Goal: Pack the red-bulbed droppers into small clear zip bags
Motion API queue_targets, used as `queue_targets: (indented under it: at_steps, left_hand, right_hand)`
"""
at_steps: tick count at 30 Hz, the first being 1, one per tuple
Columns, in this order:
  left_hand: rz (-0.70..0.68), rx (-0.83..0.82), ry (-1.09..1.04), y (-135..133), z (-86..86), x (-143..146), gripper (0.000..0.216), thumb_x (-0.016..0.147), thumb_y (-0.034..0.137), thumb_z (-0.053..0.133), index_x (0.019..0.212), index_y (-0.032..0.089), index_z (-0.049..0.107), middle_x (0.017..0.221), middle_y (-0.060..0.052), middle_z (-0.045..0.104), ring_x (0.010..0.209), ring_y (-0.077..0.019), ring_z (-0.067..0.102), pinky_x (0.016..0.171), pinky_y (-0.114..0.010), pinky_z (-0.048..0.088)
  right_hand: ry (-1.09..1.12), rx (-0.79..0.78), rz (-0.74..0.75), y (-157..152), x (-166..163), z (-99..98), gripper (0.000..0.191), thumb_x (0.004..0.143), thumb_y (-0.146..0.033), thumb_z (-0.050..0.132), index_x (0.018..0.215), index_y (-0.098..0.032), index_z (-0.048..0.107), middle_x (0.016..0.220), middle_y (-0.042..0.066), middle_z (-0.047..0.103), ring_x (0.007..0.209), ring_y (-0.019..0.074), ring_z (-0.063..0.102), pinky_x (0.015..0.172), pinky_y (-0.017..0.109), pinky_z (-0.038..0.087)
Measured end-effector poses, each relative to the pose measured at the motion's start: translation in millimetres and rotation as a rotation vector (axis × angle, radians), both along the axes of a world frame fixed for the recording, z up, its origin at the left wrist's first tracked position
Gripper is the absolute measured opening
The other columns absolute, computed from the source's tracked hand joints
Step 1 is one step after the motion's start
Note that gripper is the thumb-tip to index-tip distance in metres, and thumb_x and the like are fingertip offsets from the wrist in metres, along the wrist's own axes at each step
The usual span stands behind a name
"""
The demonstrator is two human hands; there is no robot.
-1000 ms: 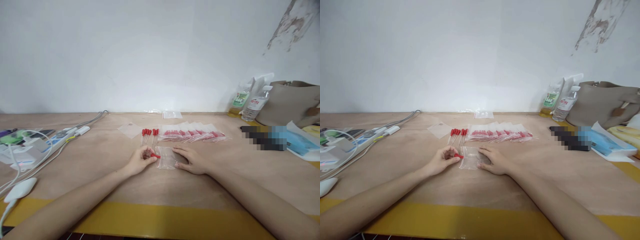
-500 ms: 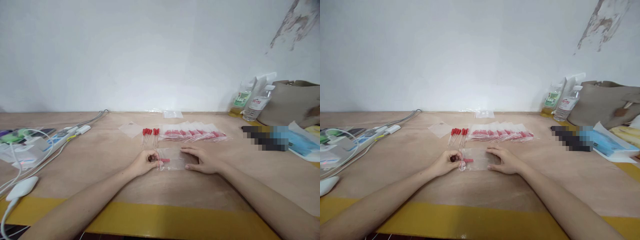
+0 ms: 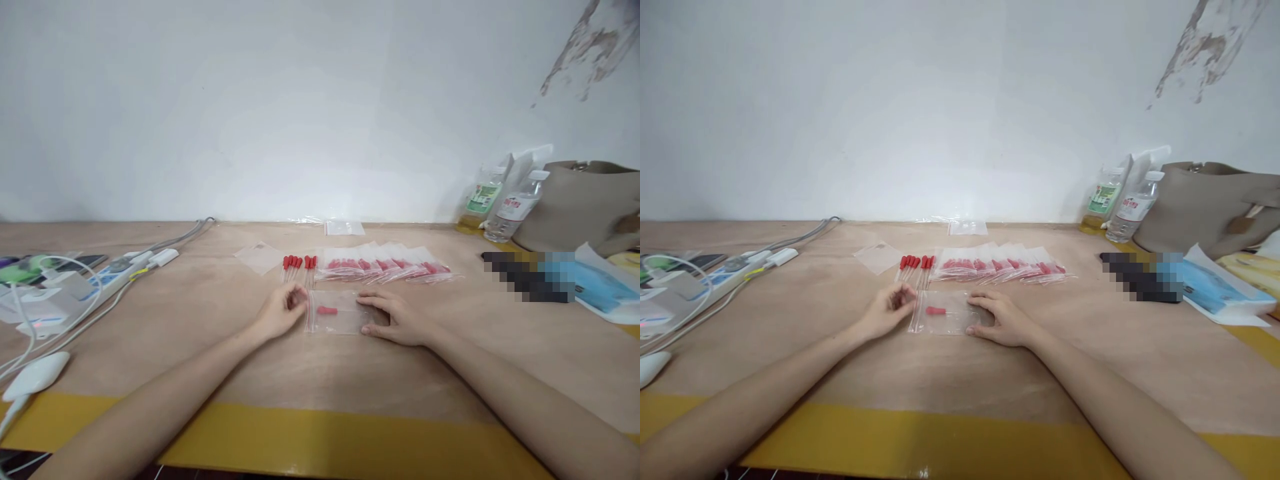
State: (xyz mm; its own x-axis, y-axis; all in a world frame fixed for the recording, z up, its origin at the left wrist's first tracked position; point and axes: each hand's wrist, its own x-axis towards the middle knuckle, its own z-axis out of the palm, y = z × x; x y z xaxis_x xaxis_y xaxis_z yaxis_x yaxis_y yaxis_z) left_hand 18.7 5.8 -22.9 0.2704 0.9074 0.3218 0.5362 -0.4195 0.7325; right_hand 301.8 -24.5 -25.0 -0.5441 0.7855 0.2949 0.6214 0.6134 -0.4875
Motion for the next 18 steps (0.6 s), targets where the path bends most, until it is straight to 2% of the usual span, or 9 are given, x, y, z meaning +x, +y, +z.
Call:
queue_targets:
  at_steps: [2,3,5,8,10,14,18]
  left_hand:
    - [0.092,0.033,0.045,21,6.9,-13,0.018,0.070,0.029,0.056,0.083,0.016,0.055,0.072,0.000,0.057,0.060,-0.0106,0.049,0.056,-0.021,0.038]
    - [0.177,0.028,0.105,33,11.7,-18,0.018,0.071,0.030,0.055,0.083,0.016,0.056,0.072,0.000,0.057,0.061,-0.0111,0.050,0.056,-0.021,0.038]
    - [0.235,0.011,0.152,57,22.3,-26,0.020,0.070,0.033,0.057,0.081,0.016,0.058,0.069,-0.001,0.057,0.061,-0.0133,0.051,0.056,-0.023,0.038]
    - [0.373,-0.043,0.285,88,33.6,-28,0.026,0.068,0.039,0.060,0.082,0.017,0.060,0.071,-0.003,0.059,0.067,-0.0169,0.055,0.059,-0.025,0.038]
    - [0.440,-0.114,0.315,103,35.4,-25,0.032,0.063,0.041,0.065,0.083,0.017,0.059,0.071,-0.003,0.060,0.069,-0.0186,0.056,0.060,-0.025,0.038]
    - [0.453,-0.257,0.213,120,31.4,-21,0.034,0.055,0.033,0.072,0.081,0.016,0.057,0.063,-0.002,0.059,0.063,-0.0185,0.057,0.059,-0.025,0.040]
    - [0.431,-0.277,0.093,119,34.5,-25,0.033,0.060,0.027,0.069,0.087,0.014,0.056,0.060,-0.002,0.058,0.059,-0.0164,0.057,0.057,-0.025,0.042]
  right_hand:
    - [-0.005,0.014,-0.004,0,0,-0.6,0.058,0.072,-0.053,0.057,0.120,-0.021,0.051,0.128,0.011,0.045,0.118,0.0264,0.041,0.098,0.044,0.035]
    - [-0.008,0.024,-0.005,0,0,-0.5,0.058,0.072,-0.053,0.057,0.120,-0.021,0.052,0.128,0.011,0.045,0.117,0.0264,0.042,0.098,0.044,0.035]
    - [-0.020,0.044,-0.008,0,-2,0.3,0.057,0.073,-0.054,0.057,0.119,-0.021,0.052,0.126,0.011,0.046,0.117,0.0264,0.042,0.097,0.044,0.035]
    - [-0.044,0.062,-0.019,-1,-5,1.9,0.056,0.074,-0.054,0.055,0.119,-0.021,0.052,0.124,0.011,0.048,0.116,0.0260,0.042,0.097,0.044,0.034]
    - [-0.047,0.070,-0.025,-1,-7,2.3,0.056,0.074,-0.055,0.054,0.118,-0.021,0.052,0.123,0.011,0.049,0.114,0.0259,0.043,0.096,0.045,0.034]
    - [-0.032,0.091,-0.015,-1,-7,1.7,0.055,0.073,-0.055,0.055,0.117,-0.022,0.053,0.122,0.010,0.049,0.113,0.0262,0.044,0.095,0.044,0.036]
    - [-0.042,0.086,-0.010,-1,-6,1.3,0.055,0.074,-0.055,0.054,0.118,-0.022,0.053,0.121,0.010,0.049,0.113,0.0260,0.043,0.095,0.044,0.035]
